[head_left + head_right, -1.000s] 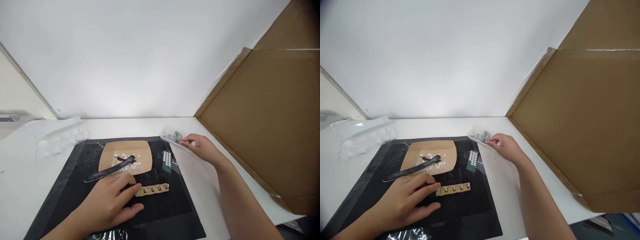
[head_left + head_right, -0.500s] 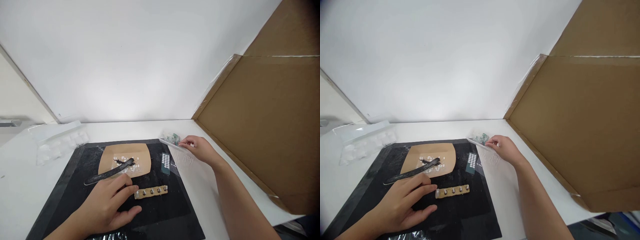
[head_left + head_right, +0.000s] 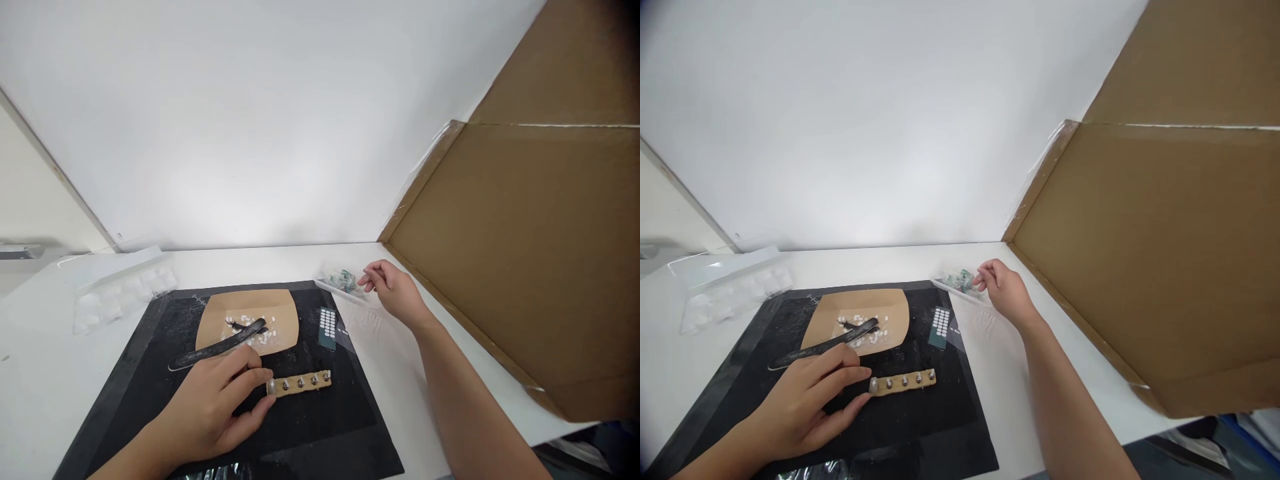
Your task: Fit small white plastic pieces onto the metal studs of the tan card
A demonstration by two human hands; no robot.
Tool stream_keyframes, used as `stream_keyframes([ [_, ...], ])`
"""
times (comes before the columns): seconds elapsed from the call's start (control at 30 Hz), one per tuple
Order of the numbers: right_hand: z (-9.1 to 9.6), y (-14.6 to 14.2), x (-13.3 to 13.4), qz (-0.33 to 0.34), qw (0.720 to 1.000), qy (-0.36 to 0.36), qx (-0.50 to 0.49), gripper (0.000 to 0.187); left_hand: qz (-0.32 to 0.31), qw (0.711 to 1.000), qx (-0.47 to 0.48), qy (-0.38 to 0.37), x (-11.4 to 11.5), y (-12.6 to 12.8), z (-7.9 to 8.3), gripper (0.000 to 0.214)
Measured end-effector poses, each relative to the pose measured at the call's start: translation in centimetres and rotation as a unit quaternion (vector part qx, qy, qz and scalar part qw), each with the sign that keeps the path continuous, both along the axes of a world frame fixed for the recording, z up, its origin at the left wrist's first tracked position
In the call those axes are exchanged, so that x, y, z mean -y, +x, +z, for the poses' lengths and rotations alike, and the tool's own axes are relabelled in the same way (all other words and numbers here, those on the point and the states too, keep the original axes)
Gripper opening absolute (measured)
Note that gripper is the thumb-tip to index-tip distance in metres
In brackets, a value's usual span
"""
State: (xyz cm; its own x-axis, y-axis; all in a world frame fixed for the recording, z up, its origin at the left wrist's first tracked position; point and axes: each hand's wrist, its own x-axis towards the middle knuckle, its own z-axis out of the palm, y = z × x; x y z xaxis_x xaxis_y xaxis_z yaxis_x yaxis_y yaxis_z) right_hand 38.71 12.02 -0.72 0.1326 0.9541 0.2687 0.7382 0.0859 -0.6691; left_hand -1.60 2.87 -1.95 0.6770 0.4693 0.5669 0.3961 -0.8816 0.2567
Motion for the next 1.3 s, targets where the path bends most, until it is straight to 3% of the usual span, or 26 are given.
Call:
stream_keyframes([
  [0.2,0.2,-3.2,0.9,0.034,0.999,0.038,-0.006,0.028,0.004,1.0,0.021,-0.021,-0.1,0.1,-0.3,0.023],
  [0.3,0.2,-5.3,1.8,0.083,0.996,0.043,-0.004,0.031,0.013,0.999,0.036,-0.024,-0.2,0.1,-0.2,0.021],
  [0.43,0.2,-7.5,2.8,0.202,0.977,0.066,-0.024,0.031,0.027,0.998,0.049,-0.017,-0.2,0.1,-0.2,0.021],
  [0.6,-0.2,-8.8,3.0,0.262,0.961,0.051,-0.079,0.027,0.061,0.996,0.061,-0.003,-0.6,-0.2,-0.1,0.02],
  [0.77,-0.3,-9.6,3.2,0.269,0.957,0.056,-0.092,0.024,0.156,0.984,0.046,0.077,-2.0,-1.0,0.9,0.018],
  [0.97,-0.1,-10.3,3.5,0.268,0.957,0.08,-0.071,0.024,0.294,0.948,-0.079,0.087,-3.7,-2.5,0.5,0.018],
  [1.3,-0.4,-11.9,4.3,0.311,0.947,0.059,-0.058,0.017,0.26,0.956,-0.135,0.027,-3.2,-2.0,0.4,0.02],
])
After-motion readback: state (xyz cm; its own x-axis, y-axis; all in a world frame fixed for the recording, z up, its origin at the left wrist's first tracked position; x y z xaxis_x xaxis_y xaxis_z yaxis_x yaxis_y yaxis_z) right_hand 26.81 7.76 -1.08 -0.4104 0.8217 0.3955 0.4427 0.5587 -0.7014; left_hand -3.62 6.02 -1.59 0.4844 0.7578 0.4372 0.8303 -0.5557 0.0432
